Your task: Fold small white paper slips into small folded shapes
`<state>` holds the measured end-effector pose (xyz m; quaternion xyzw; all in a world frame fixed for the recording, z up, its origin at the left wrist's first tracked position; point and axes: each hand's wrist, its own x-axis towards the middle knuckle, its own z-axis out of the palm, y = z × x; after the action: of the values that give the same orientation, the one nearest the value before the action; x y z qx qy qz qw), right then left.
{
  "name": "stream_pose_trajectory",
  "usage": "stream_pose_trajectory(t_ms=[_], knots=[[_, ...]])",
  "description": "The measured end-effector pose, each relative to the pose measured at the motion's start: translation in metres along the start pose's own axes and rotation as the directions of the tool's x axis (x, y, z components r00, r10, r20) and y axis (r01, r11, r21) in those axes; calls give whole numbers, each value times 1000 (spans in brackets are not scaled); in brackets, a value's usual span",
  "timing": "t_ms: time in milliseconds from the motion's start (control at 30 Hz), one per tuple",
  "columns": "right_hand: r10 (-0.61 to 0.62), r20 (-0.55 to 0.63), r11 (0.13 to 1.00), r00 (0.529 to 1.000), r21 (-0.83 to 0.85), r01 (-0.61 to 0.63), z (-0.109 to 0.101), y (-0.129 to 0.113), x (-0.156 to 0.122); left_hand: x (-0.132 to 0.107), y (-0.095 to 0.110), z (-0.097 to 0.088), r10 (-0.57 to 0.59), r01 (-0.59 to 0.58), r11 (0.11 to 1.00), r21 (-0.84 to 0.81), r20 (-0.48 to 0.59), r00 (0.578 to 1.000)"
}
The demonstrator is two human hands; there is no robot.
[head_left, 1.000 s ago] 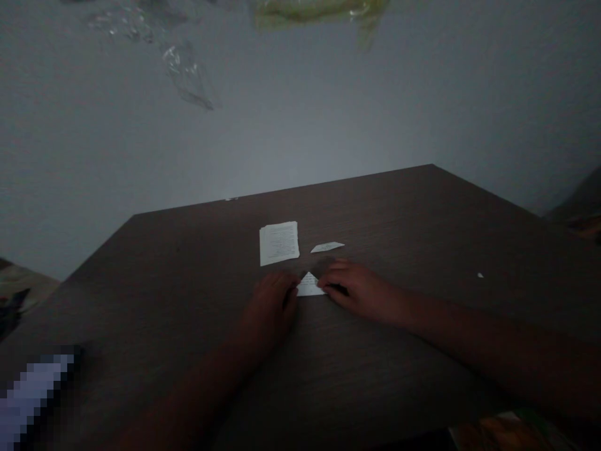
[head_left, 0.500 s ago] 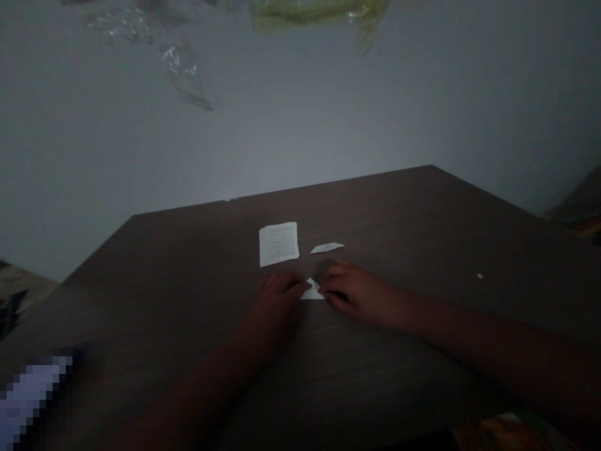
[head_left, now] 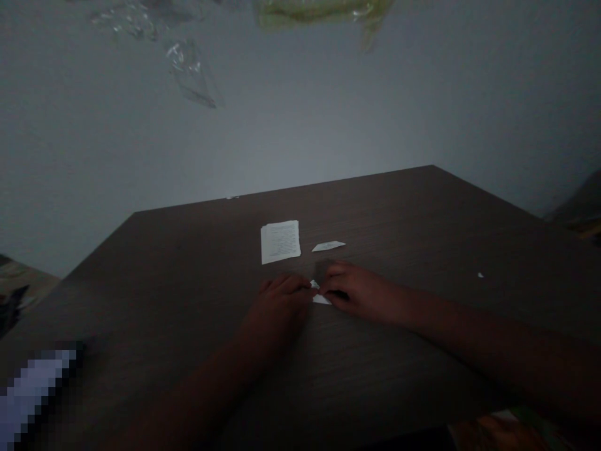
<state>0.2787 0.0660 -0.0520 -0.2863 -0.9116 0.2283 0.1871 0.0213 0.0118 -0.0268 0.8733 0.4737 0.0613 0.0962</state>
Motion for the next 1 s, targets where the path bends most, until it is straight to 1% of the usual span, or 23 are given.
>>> stream_pose_trajectory(t_ms=[133,300,400,500,700,867,1000], knots=[[20,56,999,998,26,-22,-7,-3,-2,2,0,-2,0,0,1000,5,36,999],[-2,102,996,995,88,-7,-14,-2,-3,2,-5,2,17,-18,1000,11,31,999],[-19,100,994,995,110,8,-14,3,-3,1,-7,5,22,-22,1000,18,24,999],[-27,76,994,997,111,18,-11,7,-2,1,-7,5,29,-29,999,16,9,1000],[-20,31,998,999,66,18,-4,6,3,1,0,0,3,-3,1000,-9,-1,1000],[-7,43,1000,999,25,5,-7,-1,7,0,-3,3,3,-3,1000,6,-21,1000],[-20,99,999,995,53,15,-15,-3,6,-3,-6,7,22,-21,999,24,-52,998]])
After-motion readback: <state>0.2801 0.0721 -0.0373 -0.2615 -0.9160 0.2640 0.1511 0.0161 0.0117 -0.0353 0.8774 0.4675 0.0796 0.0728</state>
